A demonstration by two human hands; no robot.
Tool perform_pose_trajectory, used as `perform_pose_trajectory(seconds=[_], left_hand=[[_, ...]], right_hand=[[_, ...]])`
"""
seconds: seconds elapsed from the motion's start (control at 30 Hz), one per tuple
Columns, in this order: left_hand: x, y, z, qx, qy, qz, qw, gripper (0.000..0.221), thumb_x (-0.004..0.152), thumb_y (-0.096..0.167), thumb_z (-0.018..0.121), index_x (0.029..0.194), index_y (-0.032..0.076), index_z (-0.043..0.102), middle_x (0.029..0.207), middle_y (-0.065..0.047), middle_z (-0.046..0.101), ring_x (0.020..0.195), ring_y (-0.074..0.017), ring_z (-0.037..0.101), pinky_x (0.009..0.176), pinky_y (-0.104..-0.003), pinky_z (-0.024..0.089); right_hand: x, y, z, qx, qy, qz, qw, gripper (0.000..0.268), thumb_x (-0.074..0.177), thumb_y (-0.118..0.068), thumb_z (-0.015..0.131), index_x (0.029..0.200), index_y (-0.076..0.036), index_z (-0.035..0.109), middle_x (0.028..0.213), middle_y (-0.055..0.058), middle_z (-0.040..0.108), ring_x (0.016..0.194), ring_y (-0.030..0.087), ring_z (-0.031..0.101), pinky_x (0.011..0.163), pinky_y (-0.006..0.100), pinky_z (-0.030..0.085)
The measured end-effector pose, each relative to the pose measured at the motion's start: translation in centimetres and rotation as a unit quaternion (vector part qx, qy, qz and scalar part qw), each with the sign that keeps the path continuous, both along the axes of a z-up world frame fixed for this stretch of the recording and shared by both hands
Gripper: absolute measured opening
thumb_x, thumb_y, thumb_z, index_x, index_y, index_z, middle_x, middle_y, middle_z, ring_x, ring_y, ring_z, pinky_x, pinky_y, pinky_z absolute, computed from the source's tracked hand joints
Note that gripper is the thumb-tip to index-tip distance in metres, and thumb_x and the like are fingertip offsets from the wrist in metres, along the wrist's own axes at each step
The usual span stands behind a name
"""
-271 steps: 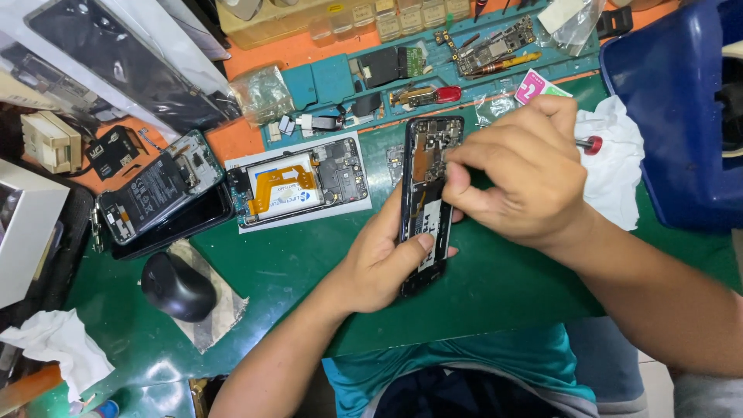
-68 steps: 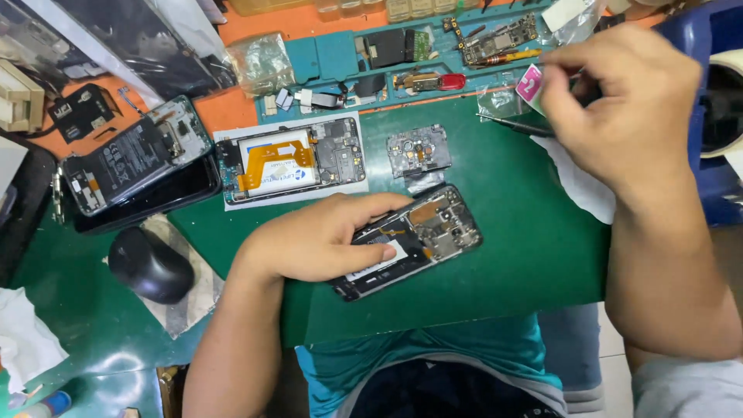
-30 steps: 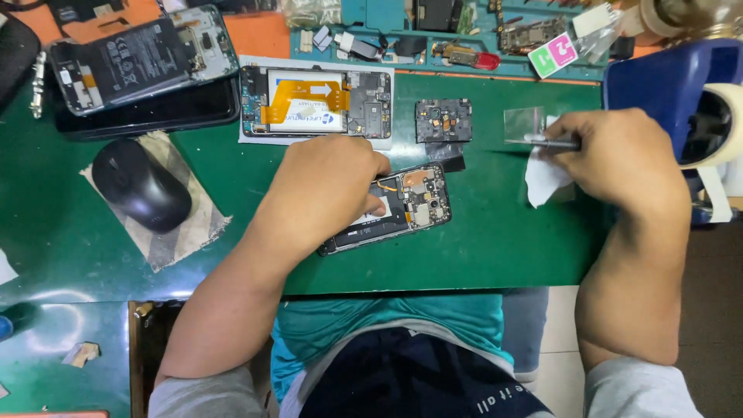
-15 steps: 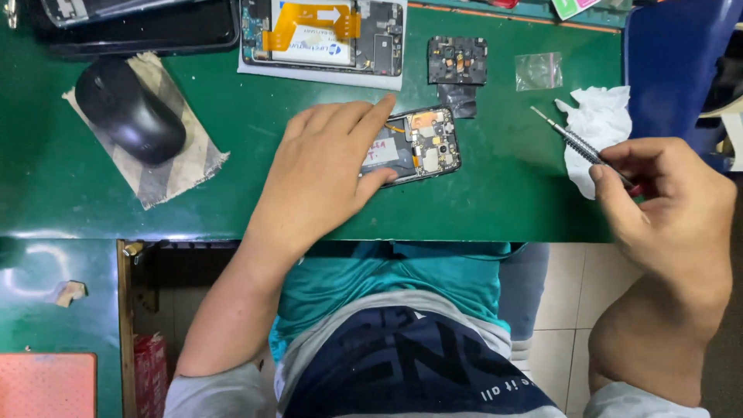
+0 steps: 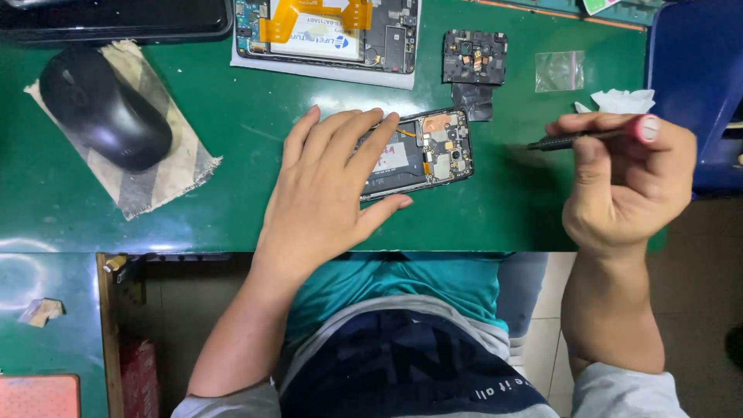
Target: The person is disassembling a mobile phone by removing internal screws and prying out the motherboard and other components.
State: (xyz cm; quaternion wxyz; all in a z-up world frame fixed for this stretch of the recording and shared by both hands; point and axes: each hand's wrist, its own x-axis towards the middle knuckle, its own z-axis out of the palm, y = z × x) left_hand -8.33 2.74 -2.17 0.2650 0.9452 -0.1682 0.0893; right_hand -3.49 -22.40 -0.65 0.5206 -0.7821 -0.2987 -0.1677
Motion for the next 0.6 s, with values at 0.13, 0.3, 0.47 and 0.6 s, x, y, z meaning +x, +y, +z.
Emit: perform_pose_trajectory(seconds=[0.13, 0.3, 0.47, 0.6], left_hand=[[0.3, 0.0, 0.2, -0.005, -0.005, -0.005, 1.0, 0.062, 0.077, 0.046, 0.061, 0.122, 0.007, 0.045, 0.118, -0.008, 0.049, 0.11, -0.0241, 0.044, 0.099, -0.044, 0.025], [0.4, 0.2, 0.2, 0.013, -0.011, 0.007, 1.0, 0.063, 0.074, 0.046, 0.065, 0.12, 0.008, 0.048, 0.116, -0.006, 0.052, 0.107, -0.0225, 0.046, 0.098, -0.042, 0.026], [0.5, 0.2, 0.2, 0.007, -0.01, 0.006, 1.0, 0.063, 0.072, 0.045, 0.068, 0.119, 0.008, 0.049, 0.115, -0.006, 0.052, 0.106, -0.0226, 0.046, 0.097, -0.043, 0.027], [0.5, 0.2, 0.2, 0.017, -0.012, 0.006, 1.0, 0.063, 0.073, 0.046, 0.068, 0.119, 0.008, 0.049, 0.115, -0.006, 0.052, 0.106, -0.0225, 0.047, 0.097, -0.043, 0.027]], right_hand=[[0.8, 2.2, -3.1, 0.165, -0.032, -0.036, 0.985, 0.021, 0.092, -0.009, 0.049, 0.105, -0.007, 0.034, 0.1, 0.013, 0.042, 0.078, 0.03, 0.051, 0.069, 0.052, 0.052], [1.0, 2.5, -4.6, 0.141, -0.049, 0.017, 0.989, 0.021, 0.089, -0.002, 0.046, 0.104, -0.007, 0.032, 0.097, 0.014, 0.042, 0.075, 0.032, 0.053, 0.066, 0.052, 0.053], [1.0, 2.4, -4.7, 0.126, -0.029, 0.016, 0.991, 0.02, 0.089, -0.001, 0.048, 0.102, -0.007, 0.033, 0.094, 0.014, 0.043, 0.075, 0.033, 0.053, 0.066, 0.052, 0.054], [1.0, 2.3, -4.7, 0.13, -0.039, 0.019, 0.991, 0.021, 0.088, -0.001, 0.048, 0.102, -0.006, 0.033, 0.094, 0.014, 0.043, 0.074, 0.033, 0.053, 0.066, 0.052, 0.053]])
